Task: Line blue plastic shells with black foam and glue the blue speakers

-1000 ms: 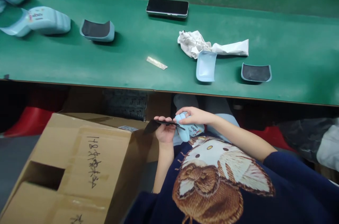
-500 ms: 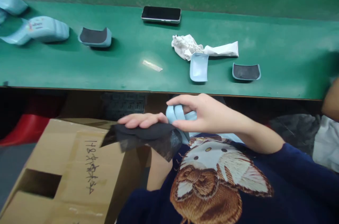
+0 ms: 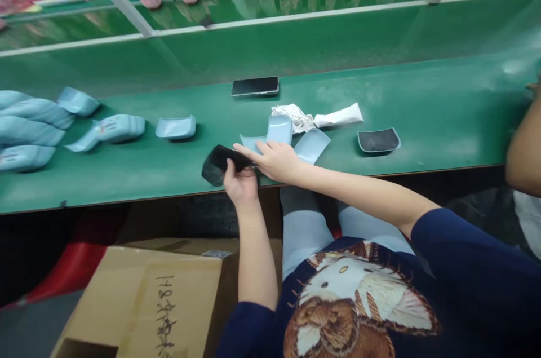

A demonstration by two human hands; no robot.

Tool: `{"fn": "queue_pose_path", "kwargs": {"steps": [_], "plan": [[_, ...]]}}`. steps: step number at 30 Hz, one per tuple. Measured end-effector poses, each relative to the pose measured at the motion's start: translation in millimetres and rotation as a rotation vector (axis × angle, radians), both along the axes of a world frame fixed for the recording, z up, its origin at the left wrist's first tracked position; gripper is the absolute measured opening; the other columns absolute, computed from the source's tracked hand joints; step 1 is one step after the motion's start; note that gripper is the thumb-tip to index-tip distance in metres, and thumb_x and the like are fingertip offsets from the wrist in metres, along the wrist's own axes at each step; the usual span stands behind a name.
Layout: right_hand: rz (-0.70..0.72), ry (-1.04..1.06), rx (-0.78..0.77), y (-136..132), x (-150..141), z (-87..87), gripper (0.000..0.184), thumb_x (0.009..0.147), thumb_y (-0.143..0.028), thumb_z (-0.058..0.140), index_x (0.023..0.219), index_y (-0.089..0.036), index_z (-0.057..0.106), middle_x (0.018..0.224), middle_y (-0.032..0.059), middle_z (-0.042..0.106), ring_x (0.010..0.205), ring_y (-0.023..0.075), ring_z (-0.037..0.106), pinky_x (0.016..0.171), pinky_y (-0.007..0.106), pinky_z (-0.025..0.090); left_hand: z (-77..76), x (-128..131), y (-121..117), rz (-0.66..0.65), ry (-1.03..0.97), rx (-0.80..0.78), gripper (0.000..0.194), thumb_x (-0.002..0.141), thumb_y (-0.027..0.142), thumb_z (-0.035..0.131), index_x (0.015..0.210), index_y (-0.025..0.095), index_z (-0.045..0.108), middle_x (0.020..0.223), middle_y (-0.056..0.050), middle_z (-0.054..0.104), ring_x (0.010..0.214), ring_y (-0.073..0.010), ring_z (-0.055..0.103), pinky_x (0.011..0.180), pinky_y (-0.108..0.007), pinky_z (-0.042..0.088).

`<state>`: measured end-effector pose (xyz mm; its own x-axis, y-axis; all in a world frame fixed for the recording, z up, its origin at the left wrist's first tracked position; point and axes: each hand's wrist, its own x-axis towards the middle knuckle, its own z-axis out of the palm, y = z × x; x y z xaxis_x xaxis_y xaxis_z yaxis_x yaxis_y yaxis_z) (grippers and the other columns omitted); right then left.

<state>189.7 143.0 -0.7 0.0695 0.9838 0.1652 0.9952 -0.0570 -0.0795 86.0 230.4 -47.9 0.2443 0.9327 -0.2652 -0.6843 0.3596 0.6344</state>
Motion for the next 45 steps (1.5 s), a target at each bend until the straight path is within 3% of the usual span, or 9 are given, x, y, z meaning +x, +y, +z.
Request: {"fn": "queue_pose_path", "kwargs": {"steps": [4,8,16,26,31,35,39,42,45], "plan": [[0.037,0.045,0.098,-4,-6,-6.5,0.061,0.101,-0.023,0.044,0.16,-0.025,0.028,0.159,0.0215,0.038,0.119,0.0329,0.059,0.096,0.044,0.051,-8.3,-7,4,-0.033,-0.083,0.037,0.035,0.101,0.011,0.045,0.126,0.017,0.069,0.125,-0.009,0.074,0.122,-0.015,0.067,0.11,-0.027,0.047],[0.053,0.127,0.175,-13,0,-8.3,0.069,0.096,-0.028,0.059,0.159,-0.025,0.032,0.164,0.0165,0.033,0.143,0.0354,0.042,0.117,0.053,0.035,-12.8,-10,10,-0.072,-0.143,0.085,0.034,0.098,0.01,0.051,0.121,0.021,0.073,0.114,-0.006,0.078,0.107,-0.0138,0.073,0.101,-0.023,0.053],[-0.191,0.204,0.197,-62,25,-40.1,0.06,0.097,-0.032,0.054,0.154,-0.018,0.043,0.162,0.0204,0.033,0.146,0.0423,0.036,0.115,0.069,0.029,-20.1,-13,14,-0.081,-0.185,0.082,0.039,0.097,0.005,0.048,0.115,0.025,0.076,0.103,-0.003,0.08,0.099,-0.0107,0.075,0.093,-0.019,0.055],[-0.166,0.235,0.32,-70,29,-48.3,0.052,0.1,-0.028,0.046,0.152,-0.019,0.047,0.162,0.0165,0.035,0.15,0.0345,0.034,0.121,0.065,0.024,-25.1,-21,9,-0.034,-0.204,0.126,0.045,0.095,0.003,0.042,0.113,0.028,0.076,0.106,0.001,0.08,0.101,-0.0097,0.074,0.089,-0.019,0.055],[-0.18,0.291,0.412,-140,30,-55.6,0.04,0.101,-0.031,0.042,0.133,-0.023,0.065,0.145,0.0121,0.058,0.139,0.0266,0.052,0.119,0.053,0.037,-11.7,-38,-13,-0.047,-0.199,0.185,0.046,0.093,0.002,0.042,0.107,0.029,0.075,0.1,0.006,0.08,0.09,-0.0071,0.075,0.085,-0.017,0.056],[-0.52,0.421,0.441,-245,31,-73.8,0.036,0.1,-0.033,0.044,0.126,-0.024,0.068,0.132,0.0112,0.068,0.123,0.0251,0.065,0.109,0.048,0.05,13.9,-54,-36,-0.207,-0.161,0.194,0.043,0.084,0.005,0.054,0.102,0.039,0.073,0.102,0.017,0.079,0.084,-0.005,0.074,0.083,-0.017,0.058],[-0.96,0.5,0.314,-328,12,-86.1,0.041,0.102,-0.034,0.038,0.127,-0.02,0.068,0.128,0.0129,0.07,0.12,0.028,0.066,0.105,0.049,0.052,26.2,-61,-46,-0.567,-0.104,0.169,0.043,0.073,0.011,0.072,0.092,0.05,0.07,0.094,0.024,0.077,0.071,-0.0082,0.072,0.076,-0.022,0.062],[-1.125,0.612,0.123,-336,-5,-106.6,0.038,0.104,-0.032,0.04,0.128,-0.021,0.066,0.128,0.0115,0.069,0.121,0.0267,0.064,0.105,0.047,0.052,16.6,-58,-57,-0.852,-0.007,0.251,0.028,0.067,0.032,0.086,0.087,0.047,0.074,0.073,0.014,0.077,0.055,-0.0127,0.067,0.061,-0.027,0.064],[-1.158,0.771,-0.148,-307,-22,-150.1,0.028,0.102,-0.031,0.056,0.125,-0.018,0.064,0.124,0.01,0.068,0.112,0.0227,0.066,0.098,0.045,0.055,2.2,-41,-79,-1.035,0.139,0.377,0.014,0.07,0.045,0.086,0.078,0.036,0.078,0.061,0.004,0.073,0.048,-0.0161,0.066,0.054,-0.031,0.062]]}}
